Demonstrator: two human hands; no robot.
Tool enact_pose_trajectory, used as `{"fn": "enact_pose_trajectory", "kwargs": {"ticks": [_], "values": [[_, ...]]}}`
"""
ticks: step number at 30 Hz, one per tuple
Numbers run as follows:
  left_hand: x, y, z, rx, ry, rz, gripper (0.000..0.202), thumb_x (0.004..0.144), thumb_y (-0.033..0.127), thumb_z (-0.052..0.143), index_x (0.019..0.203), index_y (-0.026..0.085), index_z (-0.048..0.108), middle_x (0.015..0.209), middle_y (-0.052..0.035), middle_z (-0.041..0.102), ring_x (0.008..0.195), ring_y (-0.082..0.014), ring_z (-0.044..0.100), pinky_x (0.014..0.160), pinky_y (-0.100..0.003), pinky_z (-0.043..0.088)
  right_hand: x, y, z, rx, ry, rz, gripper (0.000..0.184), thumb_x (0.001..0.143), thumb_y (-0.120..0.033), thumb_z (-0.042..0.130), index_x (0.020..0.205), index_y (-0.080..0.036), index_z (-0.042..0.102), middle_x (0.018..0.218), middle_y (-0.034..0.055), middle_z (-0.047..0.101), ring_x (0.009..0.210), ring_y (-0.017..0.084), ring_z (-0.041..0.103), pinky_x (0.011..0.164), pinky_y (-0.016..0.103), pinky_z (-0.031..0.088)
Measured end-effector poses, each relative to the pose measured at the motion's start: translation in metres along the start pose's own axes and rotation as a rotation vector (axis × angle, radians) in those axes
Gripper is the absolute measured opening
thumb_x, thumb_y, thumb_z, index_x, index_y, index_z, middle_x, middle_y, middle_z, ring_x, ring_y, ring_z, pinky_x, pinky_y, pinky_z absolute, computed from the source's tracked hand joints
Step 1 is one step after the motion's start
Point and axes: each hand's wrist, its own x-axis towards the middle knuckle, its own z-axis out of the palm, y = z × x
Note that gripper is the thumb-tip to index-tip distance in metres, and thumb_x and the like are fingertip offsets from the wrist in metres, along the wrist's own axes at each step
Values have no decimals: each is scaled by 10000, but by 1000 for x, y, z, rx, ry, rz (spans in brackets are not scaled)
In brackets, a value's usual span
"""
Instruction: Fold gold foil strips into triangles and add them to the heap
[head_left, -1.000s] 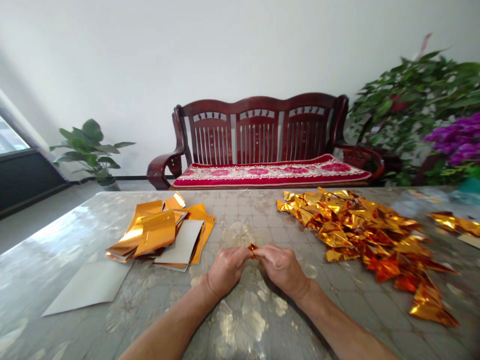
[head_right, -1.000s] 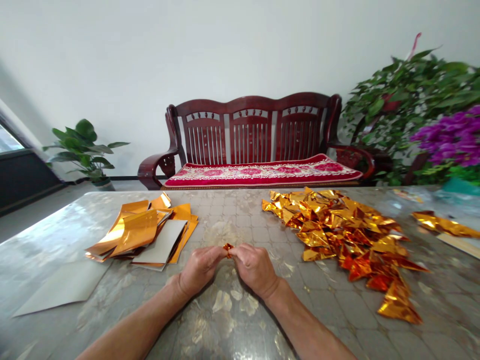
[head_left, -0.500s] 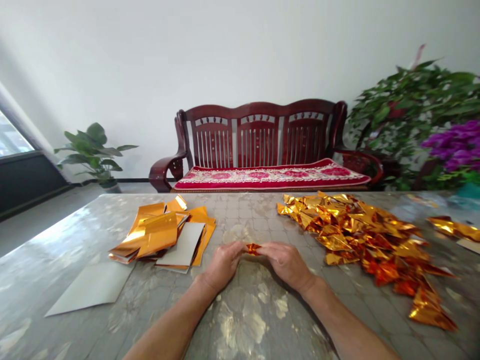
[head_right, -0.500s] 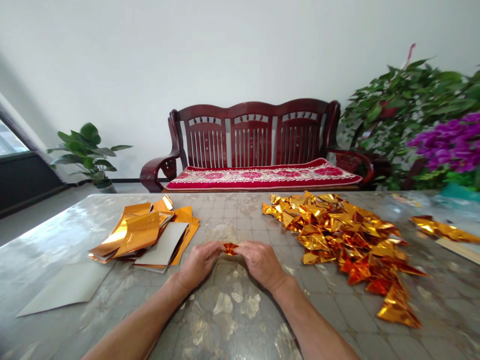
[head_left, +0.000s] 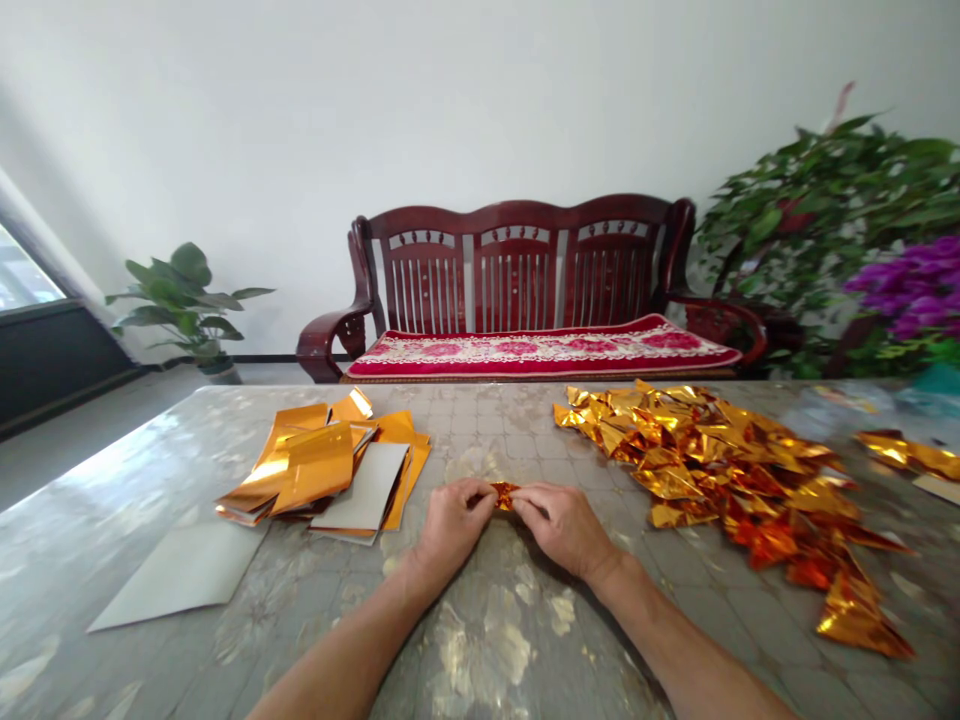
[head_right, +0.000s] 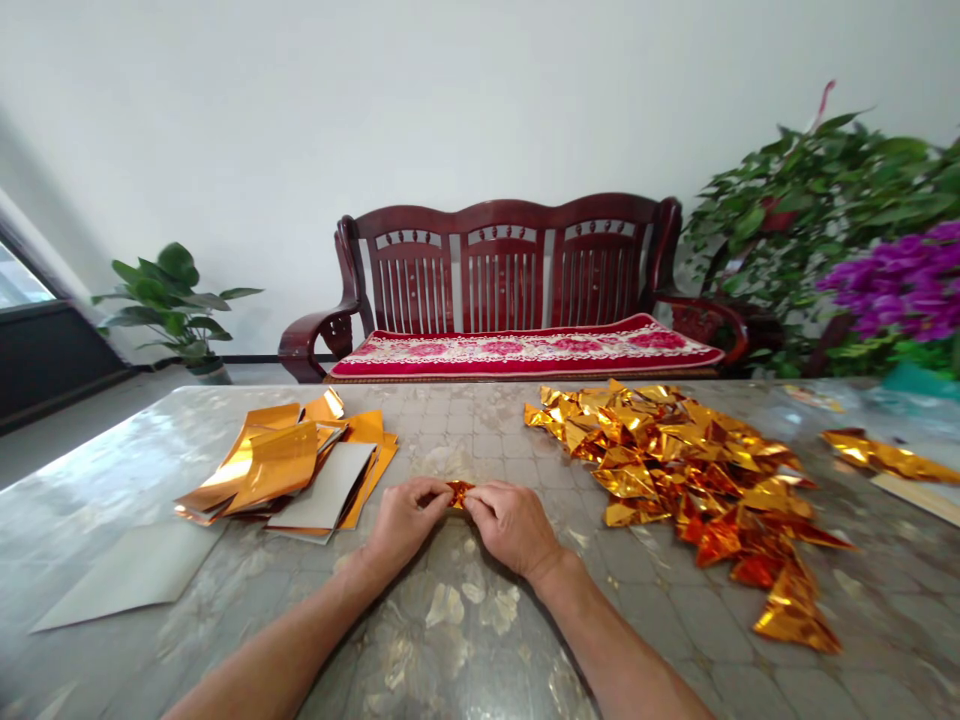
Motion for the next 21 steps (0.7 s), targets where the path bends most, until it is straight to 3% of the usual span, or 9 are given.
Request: {"fn": "enact_pose_trajectory", "kwargs": {"ticks": [3, 6, 21], "values": [[0, -1, 2, -13, 11, -26, 170, 821, 155, 619, 829, 225, 774, 822, 12, 774, 747, -141, 702, 721, -220, 503, 2, -7, 1, -26, 5, 126, 275, 949, -264, 520, 814, -223, 756, 825, 35, 765, 778, 177, 707, 720, 249, 505], [-1, -3, 2, -20, 18, -28, 199, 820, 143, 614, 892, 230, 777, 872, 3, 782, 783, -151, 714, 758, -243, 524, 2, -8, 4, 1, 23, 173, 207, 900, -217, 564, 912, -243, 770, 905, 29, 777, 827, 183, 719, 754, 253, 510], [3, -5, 2, -142, -38, -87, 257, 801, 129, 608, 955, 238, 782, 920, 12, 788, 830, -170, 731, 768, -255, 555, 2, -2, 8, 123, 76, 163, 299, 856, -144, 580, 1039, -290, 767, 1011, 9, 769, 919, 212, 743, 821, 313, 586]]}}
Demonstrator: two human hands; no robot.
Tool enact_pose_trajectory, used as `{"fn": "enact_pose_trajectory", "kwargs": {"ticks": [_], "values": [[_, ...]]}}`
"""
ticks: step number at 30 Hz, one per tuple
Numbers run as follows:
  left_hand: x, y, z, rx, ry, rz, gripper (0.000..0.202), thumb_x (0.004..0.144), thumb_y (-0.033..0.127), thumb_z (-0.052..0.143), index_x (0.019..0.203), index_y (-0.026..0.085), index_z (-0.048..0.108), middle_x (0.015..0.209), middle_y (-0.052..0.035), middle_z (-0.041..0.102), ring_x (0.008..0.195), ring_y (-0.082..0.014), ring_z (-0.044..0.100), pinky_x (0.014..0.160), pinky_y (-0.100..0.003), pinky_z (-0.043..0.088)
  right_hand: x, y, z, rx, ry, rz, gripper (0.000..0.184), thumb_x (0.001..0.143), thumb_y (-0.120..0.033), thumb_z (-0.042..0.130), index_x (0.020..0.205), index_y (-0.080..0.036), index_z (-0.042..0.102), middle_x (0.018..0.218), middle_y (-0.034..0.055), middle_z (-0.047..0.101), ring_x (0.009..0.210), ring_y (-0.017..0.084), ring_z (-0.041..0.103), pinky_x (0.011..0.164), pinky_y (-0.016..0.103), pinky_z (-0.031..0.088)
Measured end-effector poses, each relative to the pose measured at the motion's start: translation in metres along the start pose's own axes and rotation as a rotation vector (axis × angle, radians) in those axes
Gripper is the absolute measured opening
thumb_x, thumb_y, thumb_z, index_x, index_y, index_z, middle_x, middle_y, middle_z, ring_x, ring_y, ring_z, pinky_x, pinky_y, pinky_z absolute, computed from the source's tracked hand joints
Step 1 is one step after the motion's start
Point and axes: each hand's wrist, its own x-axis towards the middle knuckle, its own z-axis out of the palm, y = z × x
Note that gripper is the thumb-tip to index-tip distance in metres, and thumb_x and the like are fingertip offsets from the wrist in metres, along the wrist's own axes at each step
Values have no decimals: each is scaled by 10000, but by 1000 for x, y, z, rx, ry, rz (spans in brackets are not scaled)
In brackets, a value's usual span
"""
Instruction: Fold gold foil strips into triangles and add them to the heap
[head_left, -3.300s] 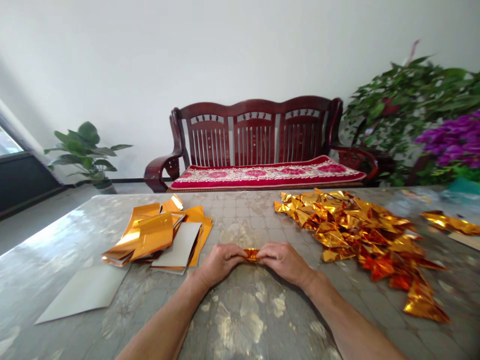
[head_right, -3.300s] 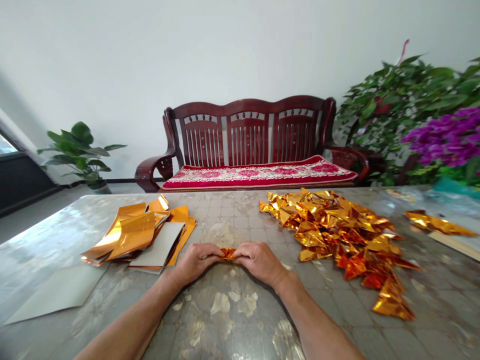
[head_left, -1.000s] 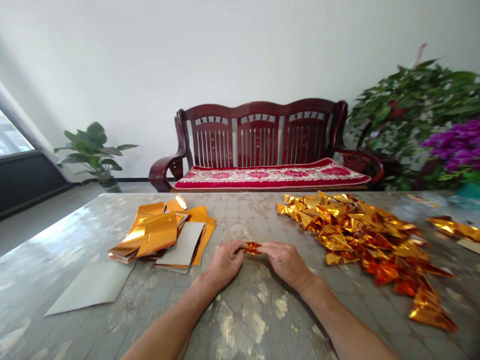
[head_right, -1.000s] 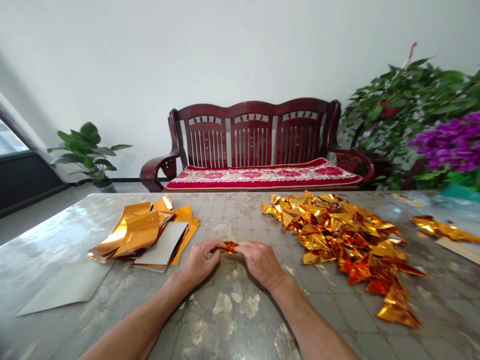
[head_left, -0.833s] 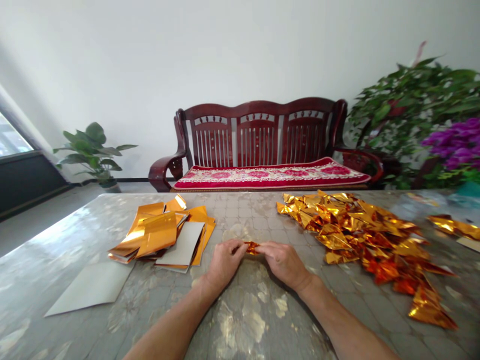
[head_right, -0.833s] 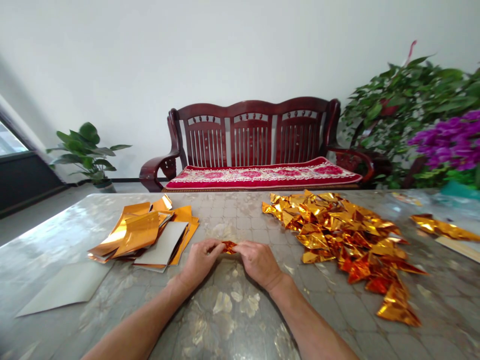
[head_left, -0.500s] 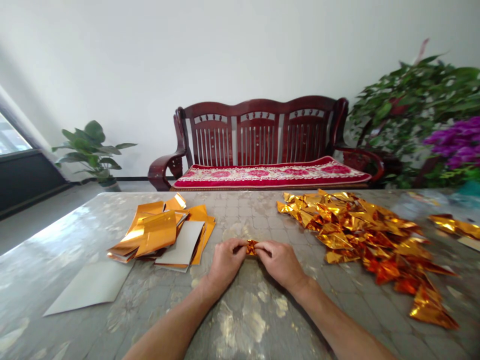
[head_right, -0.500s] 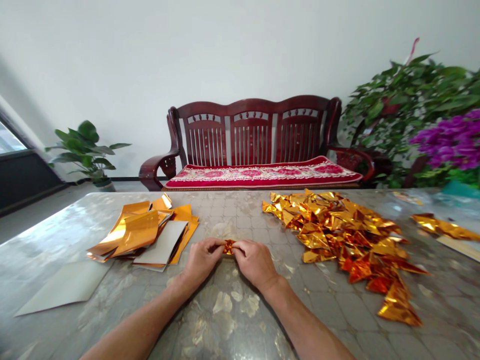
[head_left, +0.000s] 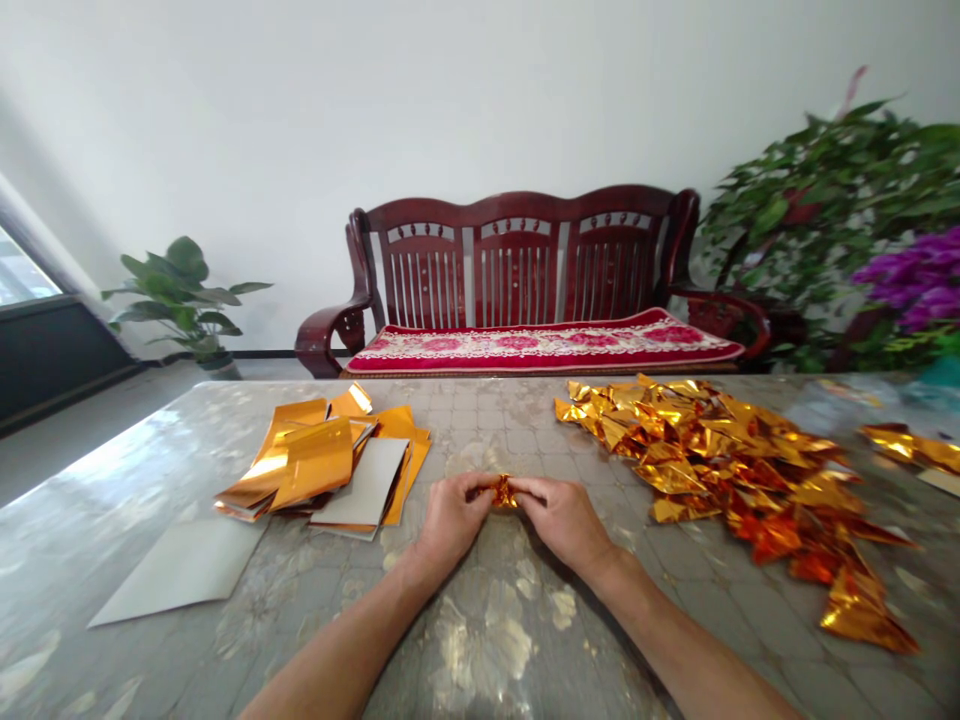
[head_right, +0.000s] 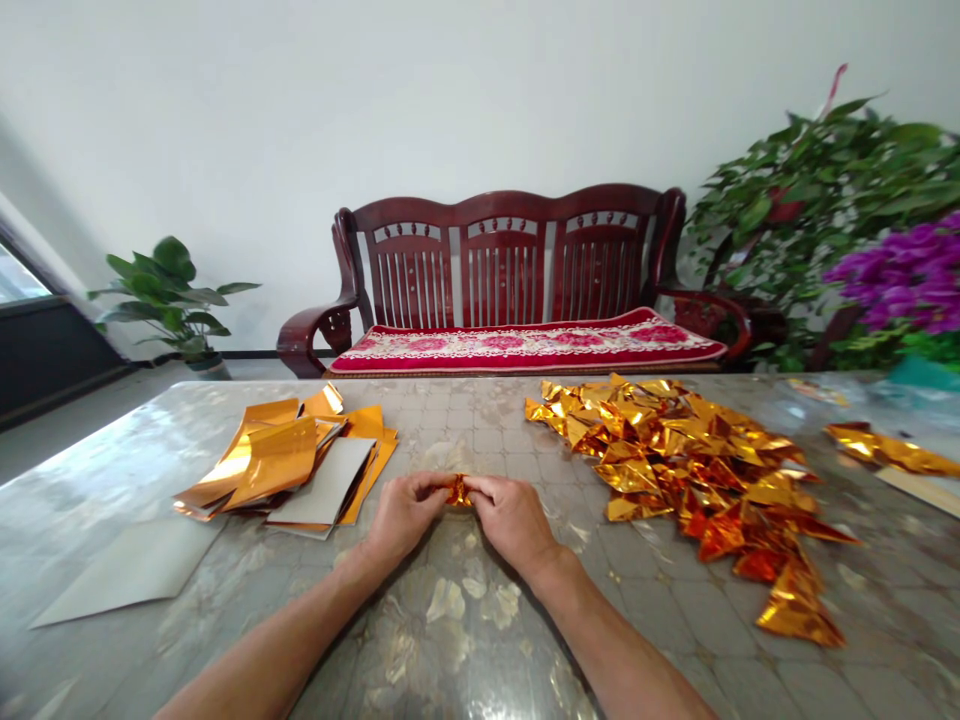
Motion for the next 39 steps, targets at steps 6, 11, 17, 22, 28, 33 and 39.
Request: {"fn": "enact_pose_trajectory", "kwargs": {"ticks": [6, 11, 17, 22, 28, 33, 39], "values": [[1, 2, -1, 10, -19, -4, 313, 798, 91, 580, 978, 251, 780, 944, 16, 786, 856, -174, 735, 802, -267, 559, 0, 4, 3, 23, 20, -4, 315, 845, -131, 566, 1023, -291, 772, 991, 15, 768, 887, 219, 750, 797, 323, 598], [2, -2, 1, 5, 0, 7, 314, 802, 78, 576, 977, 245, 778, 966, 8, 783, 874, -177, 735, 839, -285, 562, 2, 1, 0, 29, -6, -7, 326, 861, -153, 526, 1052, -272, 763, 1019, 25, 771, 934, 224, 738, 843, 340, 580], [0, -3, 1, 16, 78, 17, 284, 813, 84, 566, 972, 222, 756, 949, -2, 783, 870, -176, 732, 849, -299, 566, -1, -3, -11, 47, -44, -18, 508, 748, -76, 486, 1190, -263, 656, 1158, 9, 727, 1016, 204, 696, 899, 324, 548], [4, -17, 7, -137, 82, 21, 381, 798, 65, 546, 1143, 181, 658, 989, -38, 773, 917, -164, 730, 854, -284, 574, -3, 4, -13, -69, 25, -125, 592, 645, 5, 446, 1142, -261, 628, 1350, 36, 582, 1058, 197, 659, 875, 314, 546], [8, -25, 10, -206, 81, -22, 445, 788, 75, 538, 1218, 177, 592, 954, -42, 770, 835, -145, 734, 743, -246, 585, 0, 10, -14, -175, 22, -251, 572, 649, 63, 424, 1048, -269, 665, 1294, 32, 584, 1008, 179, 653, 822, 283, 544], [10, -24, 12, -228, 87, -73, 441, 775, 88, 537, 1206, 161, 597, 933, -47, 768, 732, -139, 724, 639, -226, 574, -1, 9, -14, -197, -27, -342, 547, 676, 67, 441, 1035, -267, 682, 1324, 45, 566, 1000, 171, 656, 852, 289, 534], [7, -12, 7, -258, 78, -139, 460, 881, 286, 533, 1327, 172, 519, 976, -55, 742, 609, -127, 686, 531, -218, 537, 3, 16, -9, -81, 100, -308, 319, 778, -17, 477, 872, -234, 692, 1146, 67, 634, 971, 181, 662, 844, 310, 542]]}}
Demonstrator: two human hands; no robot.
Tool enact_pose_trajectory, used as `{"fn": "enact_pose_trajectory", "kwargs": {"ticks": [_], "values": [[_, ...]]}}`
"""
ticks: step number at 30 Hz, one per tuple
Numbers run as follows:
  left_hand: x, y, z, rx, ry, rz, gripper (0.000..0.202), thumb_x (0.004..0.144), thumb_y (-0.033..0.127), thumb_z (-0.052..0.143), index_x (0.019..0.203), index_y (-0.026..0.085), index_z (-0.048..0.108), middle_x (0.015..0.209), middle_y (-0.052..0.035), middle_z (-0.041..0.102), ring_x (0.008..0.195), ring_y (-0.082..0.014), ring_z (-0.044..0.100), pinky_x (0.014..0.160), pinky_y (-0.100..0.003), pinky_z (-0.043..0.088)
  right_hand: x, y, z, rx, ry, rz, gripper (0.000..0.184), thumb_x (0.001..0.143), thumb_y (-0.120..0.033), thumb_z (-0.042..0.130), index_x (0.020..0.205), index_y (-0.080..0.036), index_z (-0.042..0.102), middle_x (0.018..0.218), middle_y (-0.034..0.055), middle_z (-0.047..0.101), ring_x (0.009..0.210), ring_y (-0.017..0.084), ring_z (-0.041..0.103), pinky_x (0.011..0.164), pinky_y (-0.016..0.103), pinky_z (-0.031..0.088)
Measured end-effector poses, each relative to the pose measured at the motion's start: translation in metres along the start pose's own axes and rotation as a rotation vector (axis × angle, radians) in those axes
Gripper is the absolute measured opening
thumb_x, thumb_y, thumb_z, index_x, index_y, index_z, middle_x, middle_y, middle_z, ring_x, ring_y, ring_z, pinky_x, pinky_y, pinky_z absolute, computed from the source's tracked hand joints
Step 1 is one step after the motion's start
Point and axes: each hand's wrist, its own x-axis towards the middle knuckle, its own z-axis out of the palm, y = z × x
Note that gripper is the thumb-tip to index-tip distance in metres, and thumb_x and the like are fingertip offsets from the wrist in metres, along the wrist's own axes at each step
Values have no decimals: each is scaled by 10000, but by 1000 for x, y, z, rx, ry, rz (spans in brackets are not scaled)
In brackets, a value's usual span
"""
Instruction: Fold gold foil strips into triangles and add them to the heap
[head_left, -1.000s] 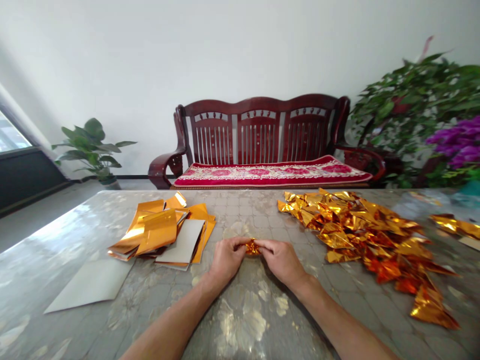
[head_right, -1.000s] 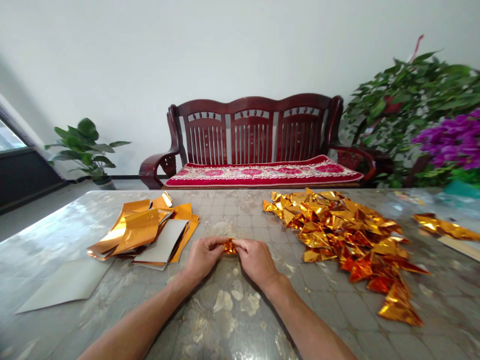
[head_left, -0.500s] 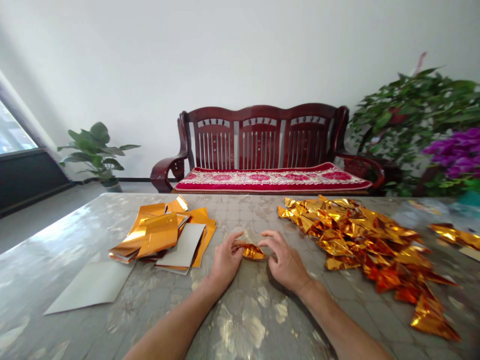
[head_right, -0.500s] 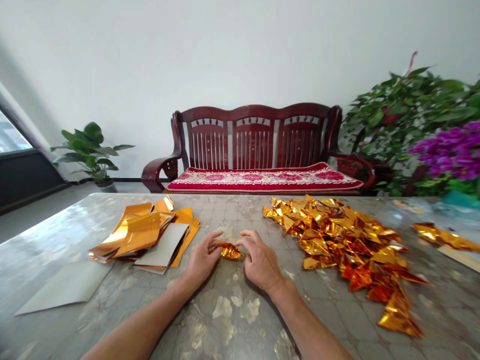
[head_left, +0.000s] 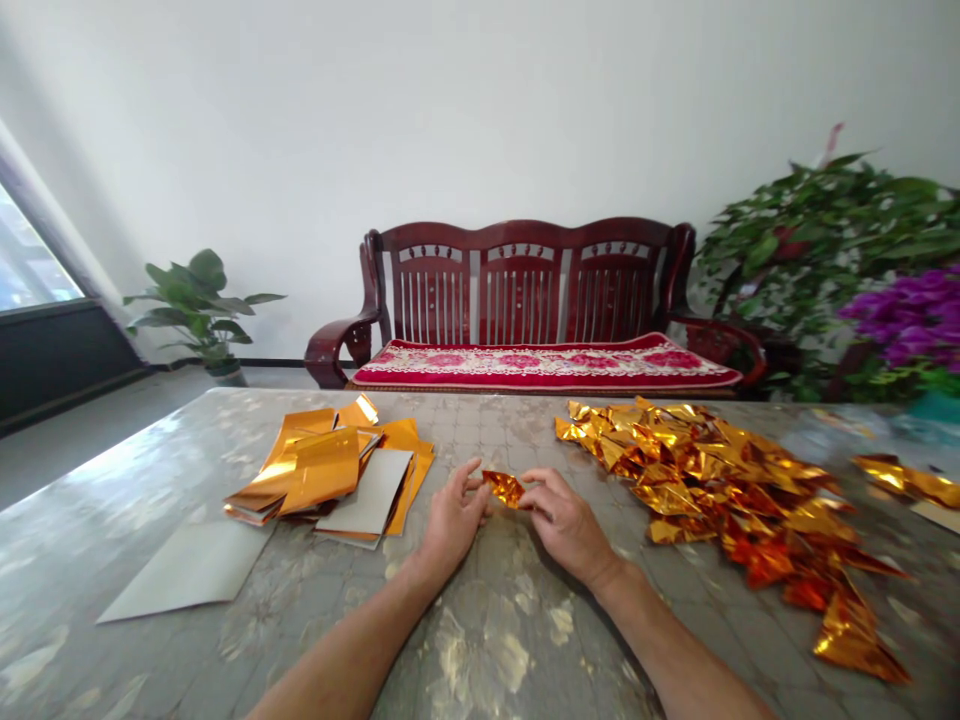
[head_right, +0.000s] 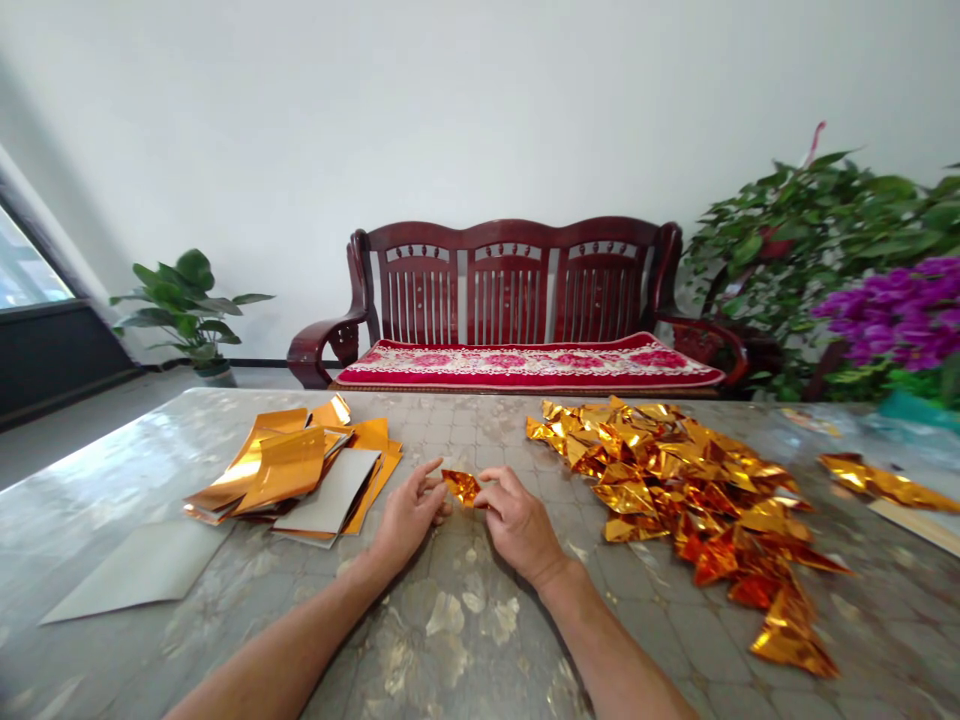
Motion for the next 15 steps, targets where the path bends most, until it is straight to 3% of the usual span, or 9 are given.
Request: {"fn": "enact_pose_trajectory", "kwargs": {"ticks": [3, 6, 15], "values": [[0, 4, -5, 45, 64, -3, 479, 951, 380, 447, 1386, 178, 455, 974, -54, 731, 590, -118, 672, 522, -212, 517, 3, 12, -2, 0, 195, 59, 241, 795, -74, 511, 828, -229, 692, 1034, 74, 653, 951, 199, 655, 828, 328, 547], [4, -2, -8, 79, 121, -18, 480, 954, 380, 434, 1387, 173, 431, 1093, -81, 702, 625, -106, 680, 482, -189, 482, 6, 25, -9, -40, 328, 118, 173, 815, -137, 544, 810, -227, 692, 969, 77, 661, 914, 212, 648, 801, 344, 553], [8, -13, -8, 103, 100, 37, 370, 901, 319, 469, 1224, 174, 578, 1114, -75, 712, 652, -106, 681, 535, -200, 493, 6, 53, -35, -224, 407, 242, 190, 884, -217, 529, 912, -217, 716, 949, 71, 683, 887, 215, 642, 799, 343, 517]]}}
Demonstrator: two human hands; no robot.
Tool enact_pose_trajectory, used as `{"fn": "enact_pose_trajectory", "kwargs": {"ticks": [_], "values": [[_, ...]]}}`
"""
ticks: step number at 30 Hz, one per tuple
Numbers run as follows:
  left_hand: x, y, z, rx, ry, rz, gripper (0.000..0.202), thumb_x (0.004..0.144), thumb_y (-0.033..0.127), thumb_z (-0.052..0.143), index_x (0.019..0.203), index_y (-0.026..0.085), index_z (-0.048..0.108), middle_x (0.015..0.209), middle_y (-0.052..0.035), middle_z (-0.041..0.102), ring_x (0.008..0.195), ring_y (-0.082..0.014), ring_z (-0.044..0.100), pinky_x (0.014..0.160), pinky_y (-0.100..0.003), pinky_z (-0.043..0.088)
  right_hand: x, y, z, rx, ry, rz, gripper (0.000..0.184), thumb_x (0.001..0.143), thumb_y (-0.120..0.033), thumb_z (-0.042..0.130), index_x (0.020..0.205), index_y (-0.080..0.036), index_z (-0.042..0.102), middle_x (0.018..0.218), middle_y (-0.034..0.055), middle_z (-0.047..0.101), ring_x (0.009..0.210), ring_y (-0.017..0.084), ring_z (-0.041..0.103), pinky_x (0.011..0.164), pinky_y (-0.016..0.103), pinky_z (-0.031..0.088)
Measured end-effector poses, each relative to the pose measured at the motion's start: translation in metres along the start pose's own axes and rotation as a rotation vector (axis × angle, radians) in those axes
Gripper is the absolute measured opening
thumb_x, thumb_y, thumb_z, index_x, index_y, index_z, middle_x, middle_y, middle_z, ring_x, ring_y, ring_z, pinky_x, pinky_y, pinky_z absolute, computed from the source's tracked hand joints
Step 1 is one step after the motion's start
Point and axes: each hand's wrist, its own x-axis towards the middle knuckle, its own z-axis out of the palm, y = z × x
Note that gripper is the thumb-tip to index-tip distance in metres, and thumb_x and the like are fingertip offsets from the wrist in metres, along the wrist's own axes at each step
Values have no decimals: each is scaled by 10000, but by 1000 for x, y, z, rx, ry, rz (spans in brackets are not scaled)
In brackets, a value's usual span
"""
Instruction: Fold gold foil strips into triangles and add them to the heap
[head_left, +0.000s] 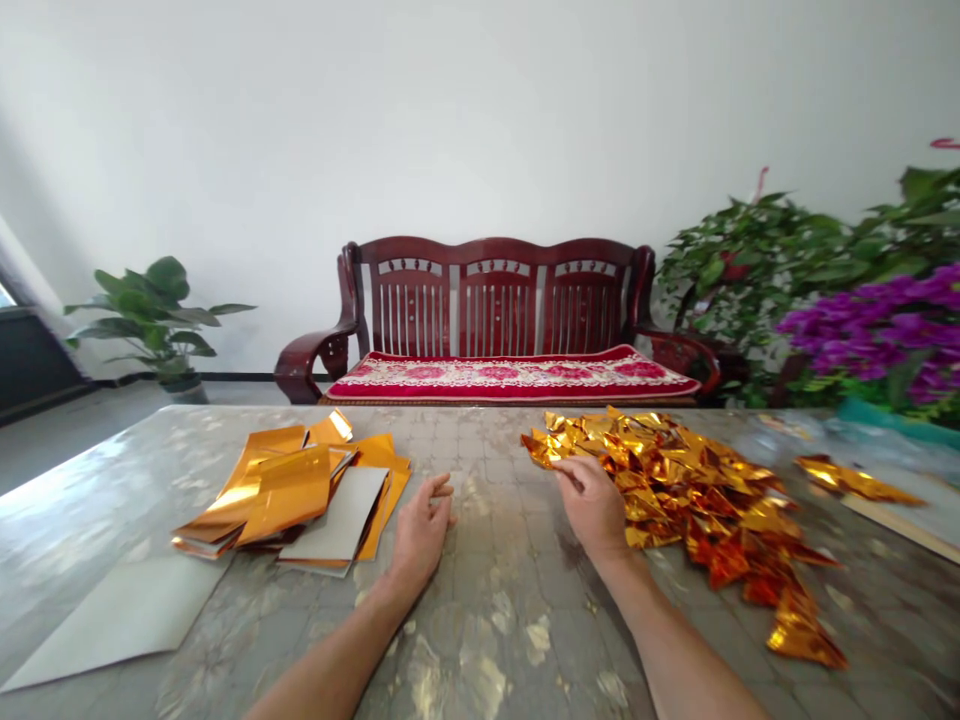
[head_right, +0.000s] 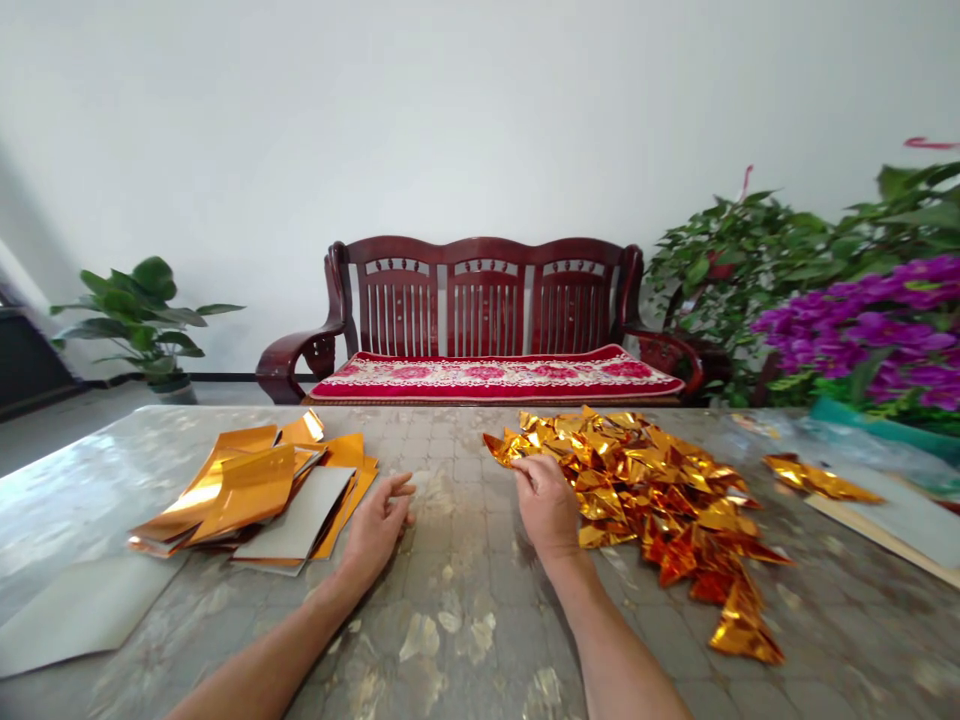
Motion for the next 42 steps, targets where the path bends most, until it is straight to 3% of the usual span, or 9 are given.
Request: {"fn": "enact_pose_trajectory", "kwargs": {"ticks": [8, 16, 21, 23, 27, 29, 33, 38, 42], "values": [[-4, 11, -5, 73, 9, 18, 305, 850, 274, 512, 1075, 164, 686, 797, -30, 743, 635, -158, 681, 618, -258, 519, 25, 39, -49, -510, 255, 25, 231, 891, -257, 557, 898, -207, 783, 878, 100, 662, 816, 244, 542, 722, 352, 409], [-7, 3, -1, 15, 38, 130, 270, 867, 221, 490, 1050, 185, 684, 988, -34, 748, 685, -133, 691, 732, -289, 539, 24, 85, -99, -677, 466, 149, 263, 832, -282, 581, 973, -191, 784, 835, 127, 630, 726, 249, 472, 621, 366, 289], [-2, 14, -4, 19, 114, 202, 269, 842, 155, 526, 1040, 203, 700, 985, -26, 749, 813, -141, 693, 783, -270, 535, 32, 78, -88, -678, 537, 63, 302, 810, -159, 554, 1011, -186, 778, 876, 125, 657, 738, 242, 507, 638, 374, 314], [6, 25, -12, 21, 190, 217, 264, 835, 156, 563, 1056, 201, 699, 983, -28, 752, 838, -142, 688, 806, -266, 529, 35, 58, -70, -587, 427, -87, 297, 828, -119, 521, 946, -202, 781, 888, 99, 669, 793, 236, 548, 710, 370, 385], [31, 44, -48, 77, 238, 179, 236, 842, 164, 584, 1043, 181, 706, 943, -40, 761, 850, -151, 701, 811, -256, 522, 24, 10, -23, -259, 73, -273, 270, 858, -115, 518, 919, -221, 758, 924, 60, 672, 889, 203, 610, 833, 319, 471], [43, 47, -77, 246, 249, 98, 233, 838, 158, 587, 1028, 180, 719, 925, -46, 765, 832, -164, 703, 788, -259, 514, 10, -6, -3, -148, -129, -305, 297, 862, -97, 483, 920, -228, 744, 953, 44, 682, 896, 180, 635, 814, 285, 488], [56, 40, -142, 670, 356, -64, 263, 854, 197, 557, 1057, 223, 722, 1018, -57, 757, 968, -236, 689, 817, -312, 490, -16, -15, 21, -61, -369, -323, 325, 871, -104, 438, 957, -222, 728, 1008, 42, 700, 922, 174, 667, 805, 278, 510], [57, 12, -203, 971, 223, -127, 335, 838, 377, 622, 1122, 214, 693, 1148, -127, 702, 1106, -319, 624, 915, -397, 462, -21, -11, 28, -50, -487, -285, 316, 887, -156, 432, 943, -237, 732, 1046, 41, 709, 930, 183, 683, 790, 293, 525], [67, -11, -227, 1063, 296, -136, 552, 840, 414, 634, 1327, 166, 551, 1351, -206, 573, 1210, -368, 559, 943, -444, 451, -19, -10, 31, -75, -518, -269, 323, 881, -158, 426, 937, -242, 733, 1037, 40, 711, 936, 191, 680, 801, 306, 521]]}}
